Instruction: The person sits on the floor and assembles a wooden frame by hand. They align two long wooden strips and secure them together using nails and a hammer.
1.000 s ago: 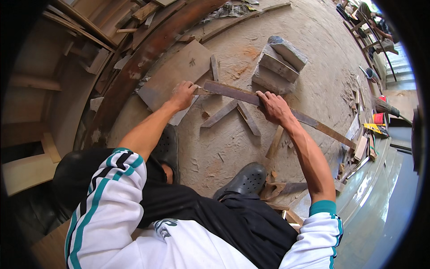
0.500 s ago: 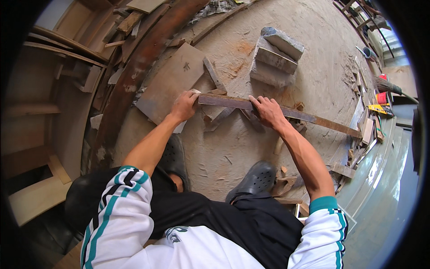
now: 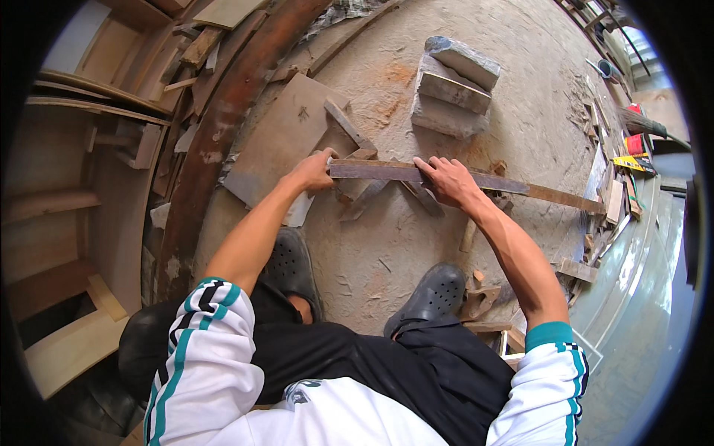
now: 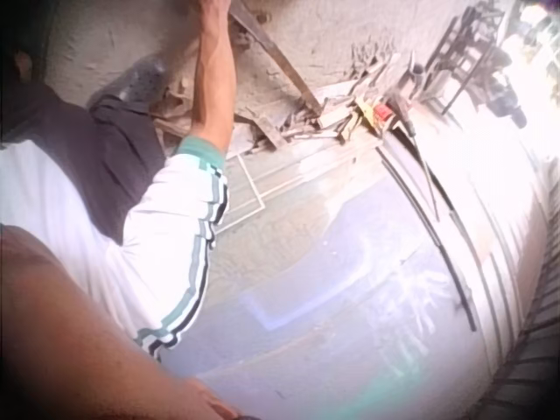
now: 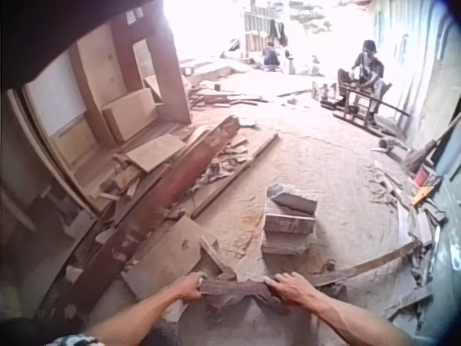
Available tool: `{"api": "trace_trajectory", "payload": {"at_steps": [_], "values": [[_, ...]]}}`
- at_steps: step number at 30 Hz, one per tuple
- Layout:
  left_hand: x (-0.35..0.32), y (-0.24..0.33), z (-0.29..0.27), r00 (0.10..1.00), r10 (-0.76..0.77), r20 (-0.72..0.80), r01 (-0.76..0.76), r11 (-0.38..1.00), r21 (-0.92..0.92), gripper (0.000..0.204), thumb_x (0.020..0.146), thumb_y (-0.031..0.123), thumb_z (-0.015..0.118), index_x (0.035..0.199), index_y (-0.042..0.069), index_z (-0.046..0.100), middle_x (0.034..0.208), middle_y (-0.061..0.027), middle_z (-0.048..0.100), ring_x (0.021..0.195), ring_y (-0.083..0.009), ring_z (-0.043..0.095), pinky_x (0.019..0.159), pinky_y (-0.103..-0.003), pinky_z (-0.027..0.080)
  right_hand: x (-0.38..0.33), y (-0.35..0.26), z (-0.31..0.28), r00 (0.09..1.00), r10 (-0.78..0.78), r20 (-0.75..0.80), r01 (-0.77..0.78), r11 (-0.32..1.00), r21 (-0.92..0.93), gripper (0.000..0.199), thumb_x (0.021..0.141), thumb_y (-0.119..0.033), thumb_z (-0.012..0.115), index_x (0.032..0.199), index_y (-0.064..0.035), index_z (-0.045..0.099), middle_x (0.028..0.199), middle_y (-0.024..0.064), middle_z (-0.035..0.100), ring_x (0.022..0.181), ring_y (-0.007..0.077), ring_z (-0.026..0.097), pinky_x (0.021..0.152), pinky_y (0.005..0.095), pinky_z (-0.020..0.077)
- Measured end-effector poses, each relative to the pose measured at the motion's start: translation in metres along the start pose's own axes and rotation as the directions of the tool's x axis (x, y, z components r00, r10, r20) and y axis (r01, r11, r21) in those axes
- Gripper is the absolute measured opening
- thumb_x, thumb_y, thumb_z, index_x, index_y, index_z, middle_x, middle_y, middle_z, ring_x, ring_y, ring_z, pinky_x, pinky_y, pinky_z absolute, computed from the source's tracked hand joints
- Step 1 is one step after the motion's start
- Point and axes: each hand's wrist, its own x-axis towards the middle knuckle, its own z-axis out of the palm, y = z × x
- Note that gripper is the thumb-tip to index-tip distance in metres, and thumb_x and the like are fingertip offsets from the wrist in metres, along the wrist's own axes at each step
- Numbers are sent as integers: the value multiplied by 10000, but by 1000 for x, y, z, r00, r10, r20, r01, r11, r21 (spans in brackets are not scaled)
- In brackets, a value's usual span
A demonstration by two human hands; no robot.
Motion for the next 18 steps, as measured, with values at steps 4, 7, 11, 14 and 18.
{"api": "trace_trajectory", "payload": {"at_steps": [4,7,11,14,18], "values": [[7,-8,-12,922,63,383,21,977,-212,771,765,338,873,1379,19,532,1221,-104,646,1171,-237,588,1031,-362,434,-3,5,3,999,-44,-6,44,999,25,576,933,-179,631,1489,-164,478,1211,87,635,1134,266,634,902,410,515],[0,7,-17,809,-16,588,375,784,-495,896,729,324,902,1451,12,474,1325,-87,612,1277,-246,528,1118,-357,350,-16,14,15,993,-67,-98,72,996,53,575,937,-228,652,1481,-151,485,1264,93,629,1160,285,619,961,419,503],[-9,-6,1,889,-94,448,450,358,-818,863,926,631,644,1473,-6,447,1407,-131,553,1289,-224,491,1134,-386,329,-16,3,8,836,-252,-487,230,967,-104,496,923,-213,649,1399,-114,551,1206,92,644,1119,265,616,972,409,471],[0,9,3,888,-113,446,375,738,-560,883,938,759,504,1348,-19,584,1286,-147,630,1166,-212,581,1046,-376,415,-38,-13,13,937,-245,-250,230,969,-88,413,909,-182,634,1308,-83,597,1122,81,647,1063,231,610,930,378,446],[2,31,9,934,-166,316,298,848,-437,766,936,737,546,1080,-4,678,939,-98,663,821,-176,621,814,-342,484,-65,-35,29,955,-291,-60,284,953,-102,420,875,-279,669,1229,-56,623,997,60,605,1024,199,585,896,361,432]]}}
